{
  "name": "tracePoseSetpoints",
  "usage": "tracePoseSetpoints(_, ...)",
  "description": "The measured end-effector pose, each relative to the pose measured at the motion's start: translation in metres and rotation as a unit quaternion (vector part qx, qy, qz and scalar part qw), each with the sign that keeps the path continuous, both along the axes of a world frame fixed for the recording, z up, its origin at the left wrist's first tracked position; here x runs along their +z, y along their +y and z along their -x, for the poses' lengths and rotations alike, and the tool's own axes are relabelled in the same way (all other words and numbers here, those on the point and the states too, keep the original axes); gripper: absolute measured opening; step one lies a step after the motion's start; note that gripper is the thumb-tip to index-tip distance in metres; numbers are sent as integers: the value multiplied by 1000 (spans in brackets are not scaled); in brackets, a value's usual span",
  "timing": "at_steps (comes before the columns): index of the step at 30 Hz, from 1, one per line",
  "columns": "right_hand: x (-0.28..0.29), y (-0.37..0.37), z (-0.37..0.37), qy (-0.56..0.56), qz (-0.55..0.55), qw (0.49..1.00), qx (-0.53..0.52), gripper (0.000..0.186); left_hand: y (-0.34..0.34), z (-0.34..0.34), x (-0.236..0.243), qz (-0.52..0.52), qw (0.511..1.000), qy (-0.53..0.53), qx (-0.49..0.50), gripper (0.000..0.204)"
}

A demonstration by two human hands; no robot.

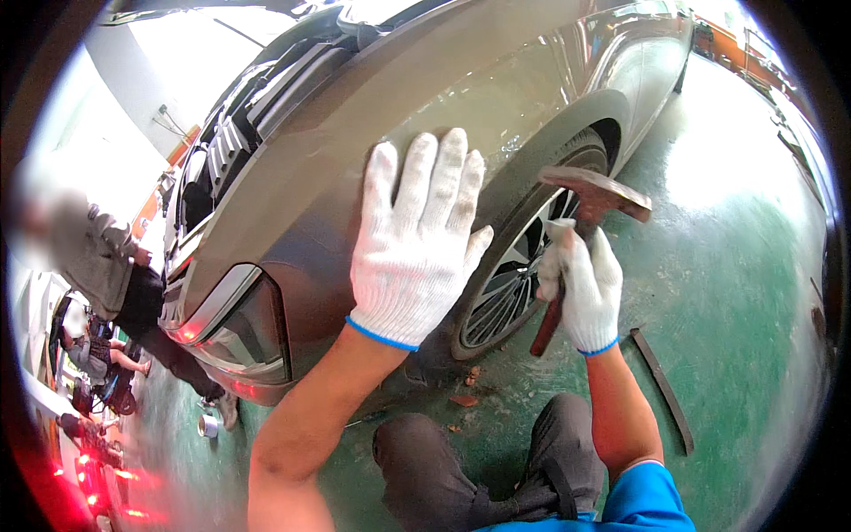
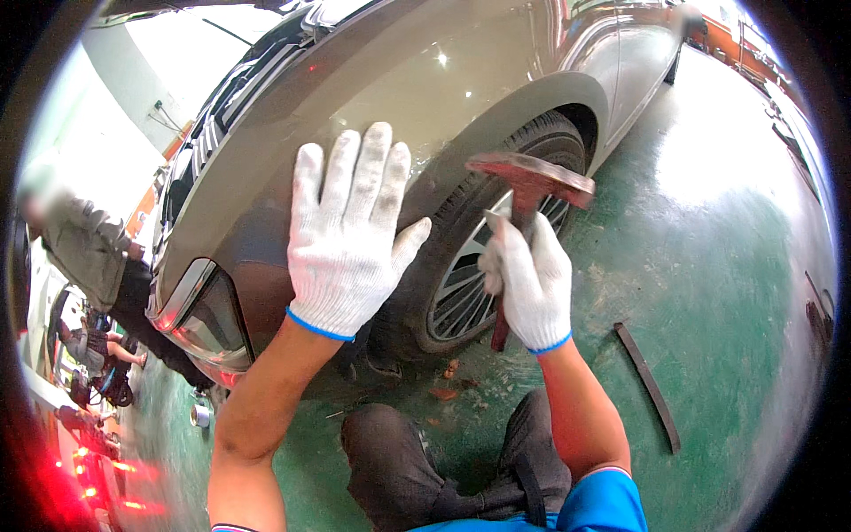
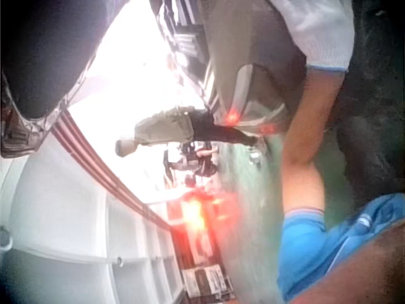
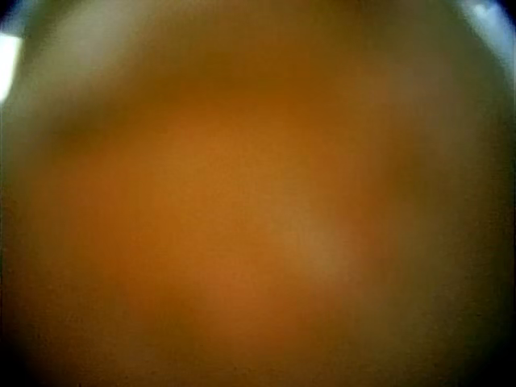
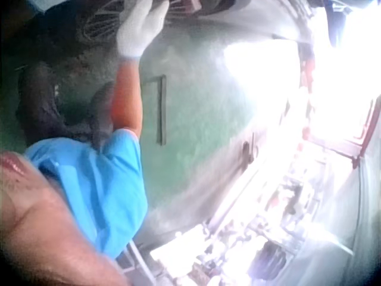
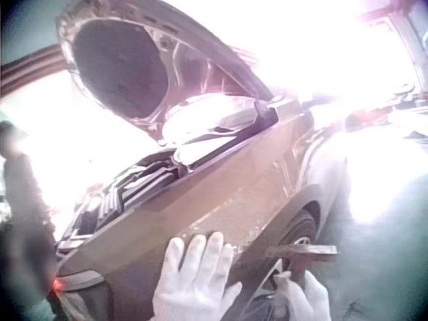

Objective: The person uses a curved metal bar and a hammer to push out a dent on the rear quarter panel of a car. They repeatedly tap the bar against the panel near the wheel arch while supporting the area with their other hand.

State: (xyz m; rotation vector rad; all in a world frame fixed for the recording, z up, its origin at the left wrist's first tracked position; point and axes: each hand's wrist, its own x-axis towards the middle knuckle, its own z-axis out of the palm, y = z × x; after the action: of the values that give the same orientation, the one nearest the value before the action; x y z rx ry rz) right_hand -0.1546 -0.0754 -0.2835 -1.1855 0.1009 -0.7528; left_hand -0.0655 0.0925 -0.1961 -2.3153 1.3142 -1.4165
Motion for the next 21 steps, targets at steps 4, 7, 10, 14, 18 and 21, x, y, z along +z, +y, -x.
tracePoseSetpoints(4,14,5,-12,45,54,997,21,33,3,1,7,-31,999,4,-38,77)
tracePoseSetpoints(7,15,-3,-18,17,42,999,13,27,28,8,-3,-53,998,21,-39,77)
tracePoseSetpoints(10,24,-2,-18,-43,31,998,-16,23,45,11,-12,-66,997,19,-32,76)
tracePoseSetpoints(14,17,0,-26,61,89,993,48,28,48,11,-15,-74,997,9,-23,73)
tracePoseSetpoints(18,28,3,-19,5,60,998,-24,27,48,11,-11,-75,997,3,-26,71)
tracePoseSetpoints(21,25,4,-21,53,173,984,-1,29,48,12,-13,-78,997,3,-23,71)
